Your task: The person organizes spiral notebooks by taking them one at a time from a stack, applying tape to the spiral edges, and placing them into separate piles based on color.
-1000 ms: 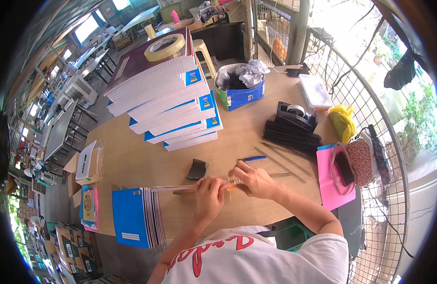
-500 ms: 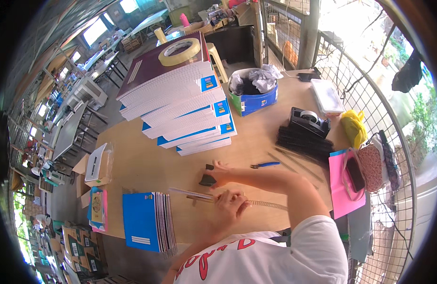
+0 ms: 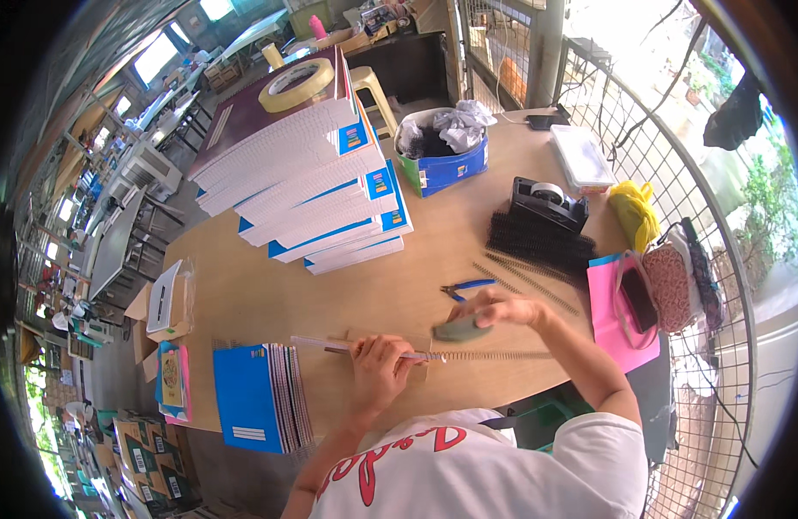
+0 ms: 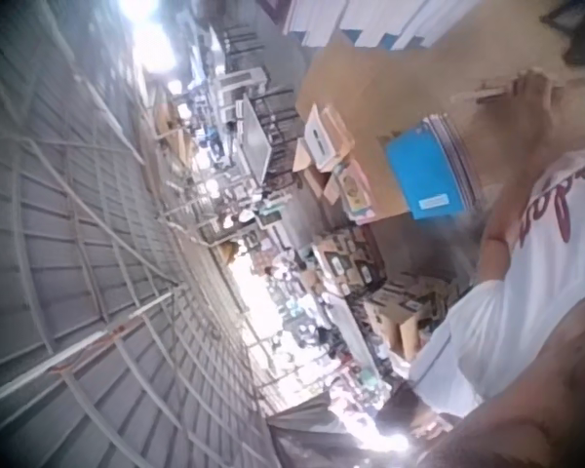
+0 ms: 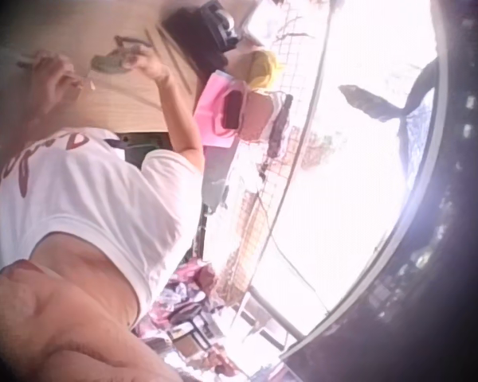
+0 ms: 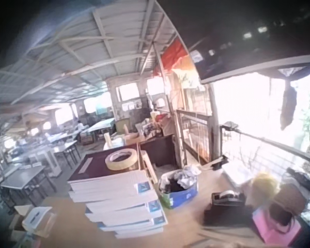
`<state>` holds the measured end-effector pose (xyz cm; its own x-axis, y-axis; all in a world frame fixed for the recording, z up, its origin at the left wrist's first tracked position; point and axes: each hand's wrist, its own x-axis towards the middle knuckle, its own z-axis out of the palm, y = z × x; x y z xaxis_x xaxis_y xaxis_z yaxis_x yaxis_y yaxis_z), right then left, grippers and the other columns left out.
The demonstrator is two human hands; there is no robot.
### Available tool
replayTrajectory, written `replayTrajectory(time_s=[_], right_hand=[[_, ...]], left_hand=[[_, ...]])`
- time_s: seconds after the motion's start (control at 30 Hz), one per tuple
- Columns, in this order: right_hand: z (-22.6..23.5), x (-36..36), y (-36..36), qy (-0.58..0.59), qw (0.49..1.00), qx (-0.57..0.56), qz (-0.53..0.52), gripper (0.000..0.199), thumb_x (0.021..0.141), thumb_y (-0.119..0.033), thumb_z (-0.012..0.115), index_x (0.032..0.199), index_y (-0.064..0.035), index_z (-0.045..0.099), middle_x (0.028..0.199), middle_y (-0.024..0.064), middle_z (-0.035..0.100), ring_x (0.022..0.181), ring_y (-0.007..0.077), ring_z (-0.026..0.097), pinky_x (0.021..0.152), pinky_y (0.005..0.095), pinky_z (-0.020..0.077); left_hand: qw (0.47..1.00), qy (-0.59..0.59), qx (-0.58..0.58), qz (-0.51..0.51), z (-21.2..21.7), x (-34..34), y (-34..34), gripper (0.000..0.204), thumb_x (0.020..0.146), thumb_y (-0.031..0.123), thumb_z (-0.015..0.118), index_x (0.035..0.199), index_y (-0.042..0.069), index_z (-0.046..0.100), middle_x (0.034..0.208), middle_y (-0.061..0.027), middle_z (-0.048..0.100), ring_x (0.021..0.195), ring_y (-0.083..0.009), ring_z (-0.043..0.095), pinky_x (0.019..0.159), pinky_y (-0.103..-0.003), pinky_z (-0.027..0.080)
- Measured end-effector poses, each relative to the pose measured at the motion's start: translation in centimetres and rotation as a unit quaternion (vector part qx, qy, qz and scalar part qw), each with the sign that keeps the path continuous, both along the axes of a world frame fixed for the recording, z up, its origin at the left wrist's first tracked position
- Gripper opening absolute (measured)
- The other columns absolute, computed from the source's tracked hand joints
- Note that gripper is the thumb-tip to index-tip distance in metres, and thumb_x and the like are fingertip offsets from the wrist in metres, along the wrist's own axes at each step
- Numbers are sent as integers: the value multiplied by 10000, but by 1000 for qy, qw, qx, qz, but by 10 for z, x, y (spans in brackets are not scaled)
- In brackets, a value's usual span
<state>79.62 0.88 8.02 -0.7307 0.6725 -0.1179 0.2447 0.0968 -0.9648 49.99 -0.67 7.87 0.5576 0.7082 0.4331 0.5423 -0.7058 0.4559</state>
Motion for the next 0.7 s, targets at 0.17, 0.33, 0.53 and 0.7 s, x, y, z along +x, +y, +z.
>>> replayTrajectory(time_s=[0.17, 0.33, 0.53, 0.7], right_hand=[[-13, -5, -1, 56, 992, -67, -90, 682, 773, -516, 680, 1238, -16, 692, 1122, 192, 667, 1039, 315, 616, 946, 364, 454], [9, -13, 9, -61, 982, 112, -137, 649, 823, -472, 632, 1226, 35, 674, 1018, 197, 671, 1027, 338, 595, 919, 408, 445], [6, -17, -1, -93, 990, 89, -55, 572, 861, -461, 604, 1253, -56, 693, 1065, 210, 640, 1038, 341, 581, 951, 400, 431], [5, -25, -7, 19, 996, 61, -69, 534, 864, -476, 613, 1226, -99, 721, 1056, 173, 653, 1024, 293, 585, 918, 403, 452]], left_hand=[[1000, -7, -1, -24, -2, -5, -1, 407, 778, 175, 815, 1098, 148, 565, 1073, -19, 630, 944, -231, 613, 894, -420, 363], [999, -41, -3, -27, -5, -5, 4, 614, 756, 196, 847, 1253, 119, 494, 1182, -86, 600, 973, -262, 595, 886, -426, 382], [996, -60, -45, -39, -6, -7, 4, 642, 797, 240, 817, 1320, 118, 466, 1255, -100, 582, 1144, -290, 574, 914, -444, 389], [998, -44, 8, -47, -3, -7, 6, 704, 756, 220, 853, 1329, 84, 468, 1241, -119, 573, 898, -250, 572, 883, -430, 414]])
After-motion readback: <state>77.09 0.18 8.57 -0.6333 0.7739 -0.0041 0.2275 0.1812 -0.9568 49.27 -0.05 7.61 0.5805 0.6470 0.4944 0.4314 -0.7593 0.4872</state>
